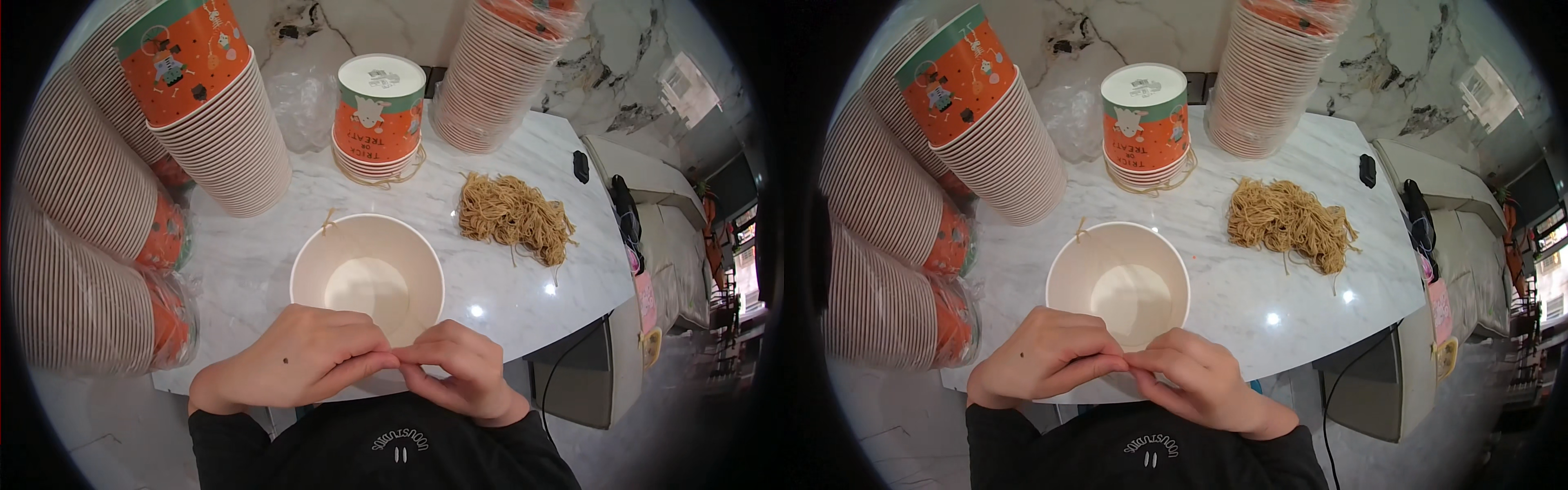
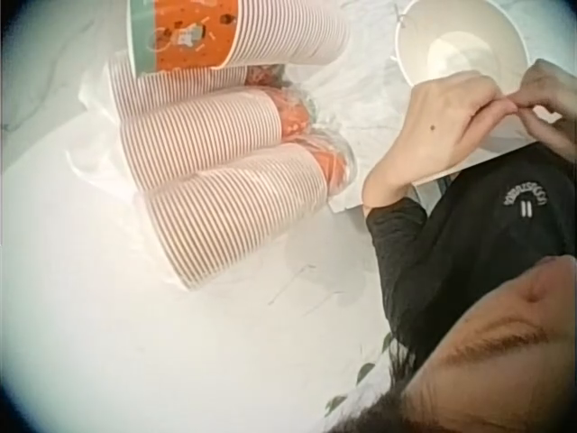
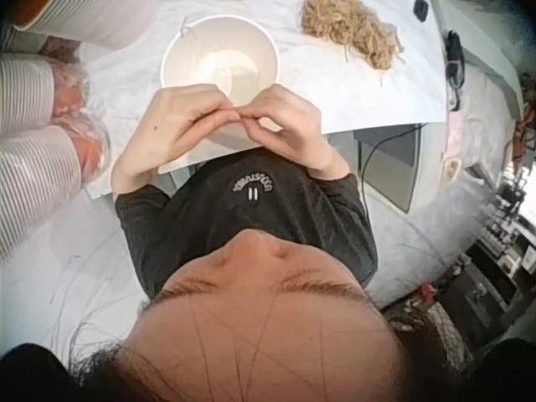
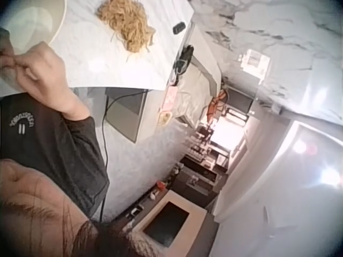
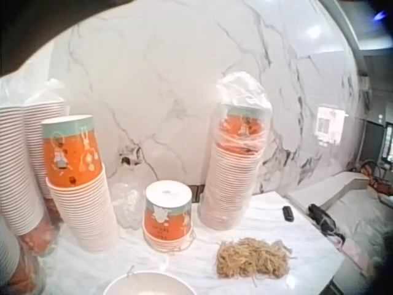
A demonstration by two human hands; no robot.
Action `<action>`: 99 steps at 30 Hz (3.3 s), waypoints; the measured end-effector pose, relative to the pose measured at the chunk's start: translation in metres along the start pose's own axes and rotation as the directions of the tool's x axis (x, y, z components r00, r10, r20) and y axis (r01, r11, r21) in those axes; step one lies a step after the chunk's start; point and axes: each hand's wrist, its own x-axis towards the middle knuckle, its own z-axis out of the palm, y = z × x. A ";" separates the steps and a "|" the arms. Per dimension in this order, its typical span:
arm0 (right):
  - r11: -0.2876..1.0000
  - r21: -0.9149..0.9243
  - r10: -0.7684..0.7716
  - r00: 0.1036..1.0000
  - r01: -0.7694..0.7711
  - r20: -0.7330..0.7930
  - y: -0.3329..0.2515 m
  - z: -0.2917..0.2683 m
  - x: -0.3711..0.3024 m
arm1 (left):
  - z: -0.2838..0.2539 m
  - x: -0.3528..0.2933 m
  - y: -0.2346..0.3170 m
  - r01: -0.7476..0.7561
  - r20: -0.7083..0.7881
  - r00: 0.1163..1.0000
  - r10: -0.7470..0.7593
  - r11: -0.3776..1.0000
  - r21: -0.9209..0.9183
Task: Manually attaching string handles to festive-themed paper buckets at a workstation.
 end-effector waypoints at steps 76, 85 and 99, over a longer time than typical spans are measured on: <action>0.942 -0.332 0.013 0.997 -0.039 -0.082 0.016 0.009 0.015 | 0.017 0.010 -0.018 0.138 -0.292 0.945 -0.144 0.990 -0.042; 0.827 -0.557 -0.123 0.992 0.079 -0.041 0.007 -0.013 0.032 | 0.015 0.011 -0.018 0.117 -0.411 0.905 -0.113 0.993 -0.016; 0.985 -0.159 0.039 0.981 -0.070 -0.193 0.012 0.019 0.037 | 0.010 0.016 -0.024 -0.009 -0.413 0.911 -0.011 0.999 -0.046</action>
